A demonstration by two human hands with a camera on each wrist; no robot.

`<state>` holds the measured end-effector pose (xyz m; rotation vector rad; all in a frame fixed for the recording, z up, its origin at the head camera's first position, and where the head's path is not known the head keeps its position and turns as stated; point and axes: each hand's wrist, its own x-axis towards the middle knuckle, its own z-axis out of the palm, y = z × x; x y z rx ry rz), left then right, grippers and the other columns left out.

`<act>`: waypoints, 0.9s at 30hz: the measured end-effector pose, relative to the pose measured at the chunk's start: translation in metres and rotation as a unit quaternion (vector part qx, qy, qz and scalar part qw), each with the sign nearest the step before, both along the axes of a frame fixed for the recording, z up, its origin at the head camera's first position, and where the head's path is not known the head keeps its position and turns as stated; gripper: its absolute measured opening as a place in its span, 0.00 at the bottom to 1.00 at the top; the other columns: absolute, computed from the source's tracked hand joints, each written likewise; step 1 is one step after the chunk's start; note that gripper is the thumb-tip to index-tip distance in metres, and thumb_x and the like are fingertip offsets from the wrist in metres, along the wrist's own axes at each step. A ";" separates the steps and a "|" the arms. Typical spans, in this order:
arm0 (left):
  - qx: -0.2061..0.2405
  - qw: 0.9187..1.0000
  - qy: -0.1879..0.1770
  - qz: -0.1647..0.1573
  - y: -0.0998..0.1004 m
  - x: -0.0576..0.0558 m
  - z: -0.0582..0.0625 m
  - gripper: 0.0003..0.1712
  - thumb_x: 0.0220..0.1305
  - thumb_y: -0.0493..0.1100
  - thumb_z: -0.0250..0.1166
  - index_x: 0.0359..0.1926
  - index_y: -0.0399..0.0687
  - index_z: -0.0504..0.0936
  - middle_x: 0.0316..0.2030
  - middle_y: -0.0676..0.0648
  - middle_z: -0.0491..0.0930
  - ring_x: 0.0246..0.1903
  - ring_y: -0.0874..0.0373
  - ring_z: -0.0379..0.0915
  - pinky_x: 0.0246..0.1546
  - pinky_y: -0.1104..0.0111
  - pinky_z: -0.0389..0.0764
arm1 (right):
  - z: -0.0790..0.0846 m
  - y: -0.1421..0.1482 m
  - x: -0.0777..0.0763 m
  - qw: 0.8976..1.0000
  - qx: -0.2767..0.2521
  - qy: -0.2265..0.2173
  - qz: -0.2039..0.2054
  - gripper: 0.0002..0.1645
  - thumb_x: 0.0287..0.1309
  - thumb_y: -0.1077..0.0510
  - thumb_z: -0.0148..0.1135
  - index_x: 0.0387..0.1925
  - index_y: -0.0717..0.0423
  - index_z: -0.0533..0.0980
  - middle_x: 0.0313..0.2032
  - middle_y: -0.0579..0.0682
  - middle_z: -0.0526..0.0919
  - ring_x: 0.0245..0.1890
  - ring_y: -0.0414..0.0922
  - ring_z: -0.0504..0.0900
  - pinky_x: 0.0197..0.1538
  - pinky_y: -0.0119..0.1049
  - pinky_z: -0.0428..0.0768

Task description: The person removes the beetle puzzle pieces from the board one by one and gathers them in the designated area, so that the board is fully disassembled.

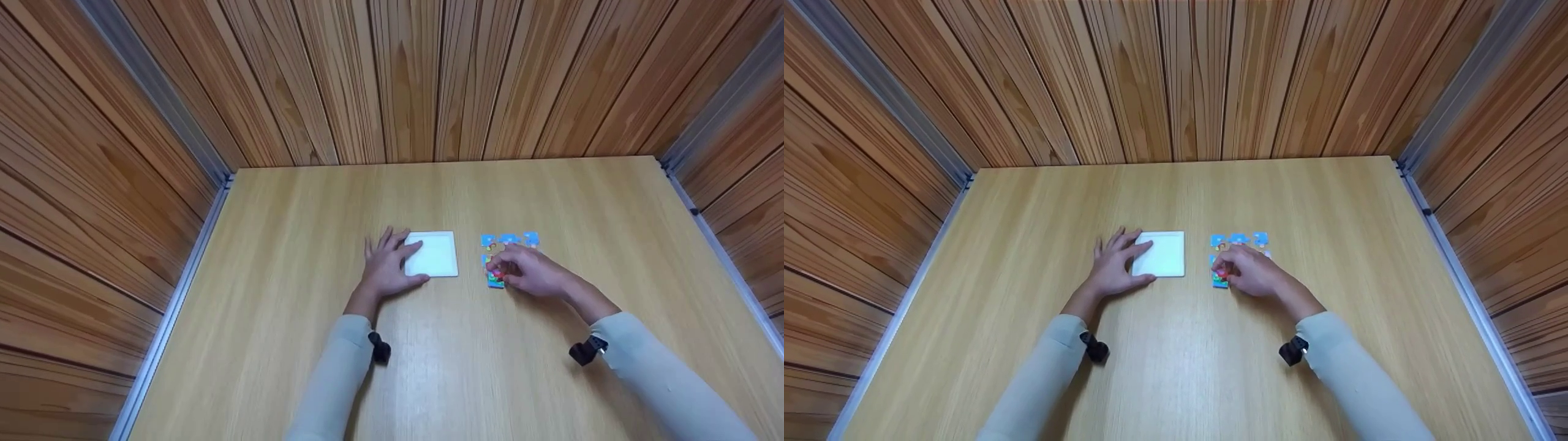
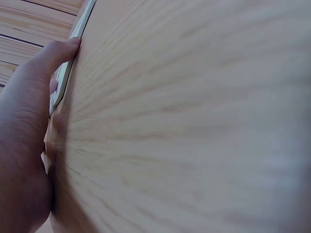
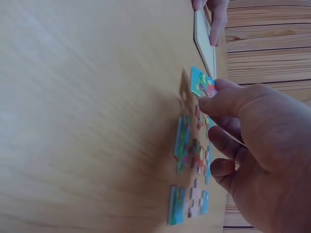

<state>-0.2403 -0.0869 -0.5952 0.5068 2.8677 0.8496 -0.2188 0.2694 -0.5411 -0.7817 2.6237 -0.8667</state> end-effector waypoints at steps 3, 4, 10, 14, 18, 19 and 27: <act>-0.005 1.000 0.000 0.000 0.000 0.000 0.000 0.50 0.64 0.76 0.73 0.82 0.66 0.76 0.89 0.47 0.62 0.93 0.36 0.40 0.87 0.24 0.31 | -0.003 0.000 0.000 1.000 -0.006 0.007 0.007 0.19 0.69 0.74 0.69 0.55 0.54 0.89 0.46 0.52 0.89 0.49 0.50 0.84 0.80 0.63 0.76; -0.005 1.000 0.000 0.000 0.000 0.000 -0.001 0.50 0.64 0.76 0.73 0.82 0.66 0.76 0.89 0.47 0.62 0.93 0.36 0.40 0.87 0.24 0.31 | -0.004 0.000 0.001 1.000 -0.007 0.009 0.008 0.20 0.68 0.74 0.68 0.55 0.55 0.89 0.45 0.53 0.89 0.50 0.51 0.84 0.84 0.67 0.70; -0.008 1.000 0.002 0.000 0.000 0.001 -0.001 0.50 0.64 0.75 0.74 0.82 0.65 0.76 0.89 0.47 0.63 0.93 0.36 0.40 0.87 0.25 0.31 | -0.006 0.000 0.001 1.000 -0.008 0.009 0.006 0.20 0.68 0.75 0.67 0.55 0.55 0.89 0.45 0.53 0.88 0.52 0.55 0.85 0.85 0.70 0.67; -0.008 1.000 0.000 -0.001 0.000 0.000 0.000 0.50 0.64 0.76 0.73 0.82 0.65 0.76 0.89 0.47 0.62 0.93 0.36 0.40 0.87 0.25 0.31 | -0.007 0.000 0.001 1.000 0.001 0.007 0.006 0.19 0.70 0.73 0.67 0.55 0.54 0.90 0.44 0.52 0.86 0.47 0.47 0.80 0.62 0.45 0.83; -0.007 1.000 0.000 -0.001 -0.001 0.000 0.000 0.51 0.64 0.76 0.73 0.83 0.65 0.76 0.89 0.47 0.62 0.93 0.36 0.40 0.87 0.25 0.31 | -0.007 0.000 0.001 1.000 -0.003 -0.008 0.010 0.17 0.71 0.72 0.68 0.55 0.55 0.90 0.44 0.53 0.86 0.42 0.39 0.72 0.46 0.30 0.73; -0.007 1.000 0.001 -0.001 -0.001 0.000 0.000 0.51 0.64 0.76 0.73 0.83 0.65 0.76 0.89 0.47 0.62 0.93 0.36 0.40 0.87 0.24 0.31 | -0.007 0.000 0.001 1.000 -0.003 -0.012 0.011 0.17 0.72 0.71 0.68 0.55 0.55 0.90 0.44 0.53 0.86 0.42 0.39 0.71 0.46 0.29 0.72; 0.002 1.000 0.007 0.001 -0.001 -0.001 -0.002 0.50 0.63 0.75 0.74 0.82 0.64 0.77 0.89 0.46 0.63 0.93 0.35 0.41 0.86 0.23 0.34 | -0.002 0.003 -0.001 1.000 -0.019 -0.020 0.002 0.18 0.72 0.70 0.69 0.57 0.55 0.89 0.50 0.55 0.89 0.47 0.43 0.77 0.49 0.30 0.76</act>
